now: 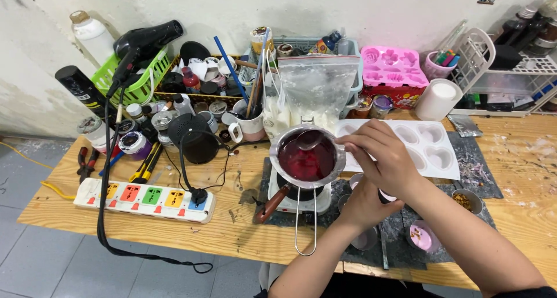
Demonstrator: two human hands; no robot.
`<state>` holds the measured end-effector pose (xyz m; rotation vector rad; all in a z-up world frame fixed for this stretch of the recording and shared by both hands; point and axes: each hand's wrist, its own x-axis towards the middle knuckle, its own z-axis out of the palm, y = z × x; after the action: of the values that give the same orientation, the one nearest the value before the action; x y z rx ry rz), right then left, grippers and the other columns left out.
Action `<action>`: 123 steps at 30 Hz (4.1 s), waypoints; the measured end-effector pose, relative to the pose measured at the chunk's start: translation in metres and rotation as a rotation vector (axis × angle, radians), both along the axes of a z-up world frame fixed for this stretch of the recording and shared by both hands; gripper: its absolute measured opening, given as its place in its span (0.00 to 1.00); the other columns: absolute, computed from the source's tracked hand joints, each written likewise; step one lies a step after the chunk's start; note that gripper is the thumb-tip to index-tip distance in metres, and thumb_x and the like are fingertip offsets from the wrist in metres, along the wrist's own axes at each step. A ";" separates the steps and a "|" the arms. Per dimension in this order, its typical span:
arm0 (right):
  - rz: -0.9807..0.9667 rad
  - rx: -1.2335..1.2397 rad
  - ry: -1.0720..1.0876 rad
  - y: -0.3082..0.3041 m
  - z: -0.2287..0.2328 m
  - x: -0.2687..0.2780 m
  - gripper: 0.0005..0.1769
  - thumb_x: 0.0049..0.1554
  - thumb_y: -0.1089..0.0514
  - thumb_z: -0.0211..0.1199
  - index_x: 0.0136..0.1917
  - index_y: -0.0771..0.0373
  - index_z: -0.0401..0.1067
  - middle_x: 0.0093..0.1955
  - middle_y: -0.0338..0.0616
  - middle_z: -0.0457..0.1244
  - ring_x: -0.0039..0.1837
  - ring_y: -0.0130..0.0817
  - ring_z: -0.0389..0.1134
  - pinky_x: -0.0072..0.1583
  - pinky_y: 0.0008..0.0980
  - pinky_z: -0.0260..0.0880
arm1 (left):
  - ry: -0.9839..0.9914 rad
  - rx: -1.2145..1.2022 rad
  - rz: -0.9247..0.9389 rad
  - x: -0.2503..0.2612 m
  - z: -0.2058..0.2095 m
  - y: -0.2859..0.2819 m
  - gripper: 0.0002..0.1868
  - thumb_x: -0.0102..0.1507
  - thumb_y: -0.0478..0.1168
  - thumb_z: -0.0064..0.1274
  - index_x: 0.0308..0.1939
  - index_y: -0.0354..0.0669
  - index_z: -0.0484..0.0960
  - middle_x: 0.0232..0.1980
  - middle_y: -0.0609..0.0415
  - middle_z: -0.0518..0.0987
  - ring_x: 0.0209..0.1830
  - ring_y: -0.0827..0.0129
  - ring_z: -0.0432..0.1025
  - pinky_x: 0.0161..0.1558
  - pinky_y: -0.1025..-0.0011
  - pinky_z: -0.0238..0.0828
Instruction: Mixing and pouring colored wax into containers for candle making.
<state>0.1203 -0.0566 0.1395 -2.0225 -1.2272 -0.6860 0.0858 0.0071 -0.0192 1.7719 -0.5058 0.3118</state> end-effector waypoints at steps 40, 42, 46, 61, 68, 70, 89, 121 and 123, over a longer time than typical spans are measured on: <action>0.000 0.306 0.789 0.005 -0.054 0.036 0.15 0.68 0.57 0.55 0.51 0.69 0.78 0.37 0.40 0.69 0.42 0.21 0.69 0.46 0.24 0.67 | -0.015 0.014 -0.004 0.001 0.000 -0.001 0.41 0.61 0.50 0.63 0.71 0.35 0.61 0.67 0.38 0.71 0.69 0.46 0.70 0.65 0.57 0.70; -0.020 0.300 0.698 0.003 -0.049 0.033 0.15 0.68 0.57 0.54 0.52 0.68 0.78 0.38 0.40 0.69 0.43 0.20 0.69 0.46 0.23 0.68 | 0.155 0.044 -0.050 -0.001 0.012 0.002 0.45 0.59 0.51 0.62 0.73 0.36 0.59 0.66 0.39 0.71 0.60 0.50 0.74 0.58 0.58 0.73; -0.068 0.282 0.660 -0.003 -0.043 0.029 0.15 0.68 0.57 0.55 0.52 0.68 0.78 0.38 0.40 0.69 0.43 0.20 0.68 0.45 0.23 0.65 | 0.103 0.042 -0.035 0.000 0.005 0.001 0.47 0.59 0.50 0.63 0.75 0.36 0.58 0.67 0.39 0.71 0.60 0.50 0.73 0.57 0.58 0.73; -0.087 0.188 0.320 -0.014 -0.024 0.014 0.11 0.68 0.59 0.56 0.52 0.67 0.77 0.42 0.43 0.68 0.45 0.30 0.69 0.49 0.29 0.67 | 0.077 0.047 -0.017 0.000 0.001 -0.002 0.41 0.61 0.51 0.63 0.70 0.35 0.62 0.60 0.41 0.73 0.58 0.53 0.74 0.57 0.59 0.73; -0.054 0.038 -0.104 -0.016 -0.013 0.003 0.08 0.57 0.65 0.66 0.51 0.62 0.78 0.43 0.41 0.68 0.48 0.41 0.66 0.54 0.39 0.62 | -0.046 -0.076 -0.055 0.000 0.004 -0.001 0.47 0.59 0.44 0.63 0.76 0.32 0.55 0.68 0.37 0.71 0.68 0.47 0.71 0.66 0.58 0.70; -0.024 0.015 -0.198 -0.019 -0.012 0.003 0.11 0.54 0.64 0.67 0.52 0.61 0.78 0.44 0.42 0.68 0.50 0.42 0.66 0.55 0.40 0.61 | -0.039 -0.088 -0.060 0.001 0.001 -0.001 0.48 0.59 0.44 0.63 0.76 0.32 0.54 0.68 0.37 0.71 0.68 0.47 0.71 0.66 0.58 0.70; -0.231 0.441 0.507 -0.055 -0.036 0.014 0.14 0.72 0.61 0.52 0.57 0.71 0.76 0.43 0.45 0.71 0.43 0.26 0.69 0.45 0.25 0.68 | 0.148 -0.018 0.054 0.002 -0.004 -0.009 0.42 0.58 0.47 0.68 0.67 0.37 0.60 0.59 0.39 0.75 0.57 0.54 0.76 0.55 0.60 0.75; -0.200 -0.211 -0.071 -0.128 -0.034 -0.075 0.17 0.49 0.64 0.69 0.52 0.70 0.74 0.47 0.49 0.68 0.50 0.47 0.70 0.50 0.42 0.72 | 0.081 -0.104 0.141 -0.002 -0.009 -0.018 0.38 0.58 0.36 0.67 0.66 0.43 0.60 0.60 0.43 0.73 0.63 0.53 0.72 0.62 0.60 0.70; -0.193 -0.194 -0.048 -0.129 -0.033 -0.074 0.14 0.51 0.66 0.68 0.52 0.70 0.74 0.47 0.50 0.68 0.50 0.45 0.70 0.50 0.41 0.72 | 0.018 -0.108 0.151 -0.002 -0.012 -0.020 0.39 0.58 0.35 0.66 0.66 0.42 0.59 0.61 0.43 0.71 0.63 0.52 0.71 0.62 0.59 0.70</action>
<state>0.0463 -0.1854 0.1070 -2.3194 -1.1743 -0.7339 0.0835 -0.0125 -0.0314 1.7097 -0.3368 0.4206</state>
